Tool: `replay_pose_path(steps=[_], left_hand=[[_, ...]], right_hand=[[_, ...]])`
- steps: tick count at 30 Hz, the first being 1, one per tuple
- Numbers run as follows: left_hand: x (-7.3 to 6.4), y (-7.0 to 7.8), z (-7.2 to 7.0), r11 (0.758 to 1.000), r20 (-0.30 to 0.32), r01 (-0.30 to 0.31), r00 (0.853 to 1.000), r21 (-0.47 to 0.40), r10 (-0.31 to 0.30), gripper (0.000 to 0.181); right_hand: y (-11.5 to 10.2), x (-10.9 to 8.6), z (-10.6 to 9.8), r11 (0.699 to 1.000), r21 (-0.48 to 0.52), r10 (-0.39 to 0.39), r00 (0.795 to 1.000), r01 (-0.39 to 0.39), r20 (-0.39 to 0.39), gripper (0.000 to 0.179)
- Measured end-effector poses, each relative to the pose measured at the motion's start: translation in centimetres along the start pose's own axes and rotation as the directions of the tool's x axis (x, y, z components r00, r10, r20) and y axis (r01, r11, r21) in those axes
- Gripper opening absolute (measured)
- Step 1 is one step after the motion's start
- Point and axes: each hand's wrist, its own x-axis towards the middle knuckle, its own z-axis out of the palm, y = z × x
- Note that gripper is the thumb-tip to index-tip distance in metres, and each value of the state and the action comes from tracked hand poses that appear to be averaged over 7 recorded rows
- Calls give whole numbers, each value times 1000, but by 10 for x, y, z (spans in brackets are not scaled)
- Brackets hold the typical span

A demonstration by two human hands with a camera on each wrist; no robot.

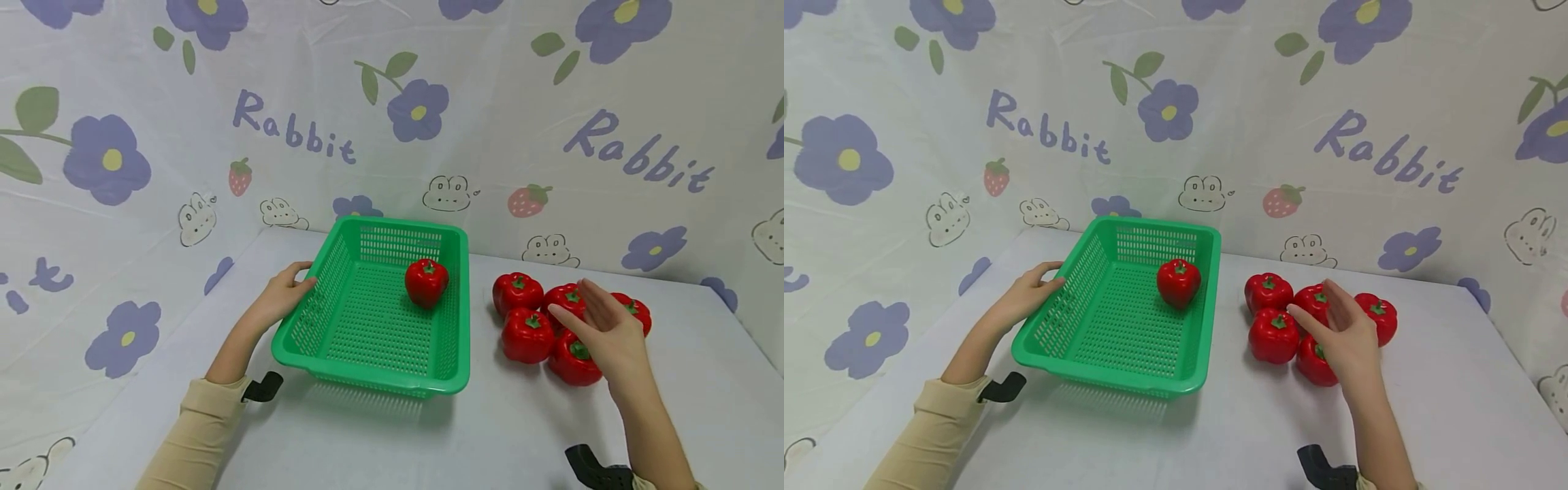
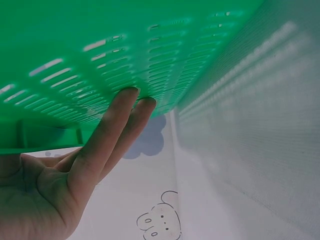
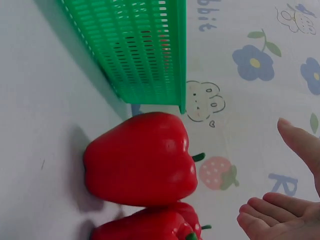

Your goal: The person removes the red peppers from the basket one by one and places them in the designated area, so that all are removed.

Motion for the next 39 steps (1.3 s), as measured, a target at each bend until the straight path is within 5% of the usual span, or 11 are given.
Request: replay_pose_path(steps=[17, 39], left_hand=[[2, -2, 1, 1000, -4, 1, 1000, 4, -1, 54], [0, 1, 0, 1000, -5, 19, 1000, 13, -19, 53]], right_hand=[[-28, 8, 31, 997, 47, -66, 993, 62, 96, 89], [-61, 28, 76, 984, 142, -144, 955, 110, 259, 87]])
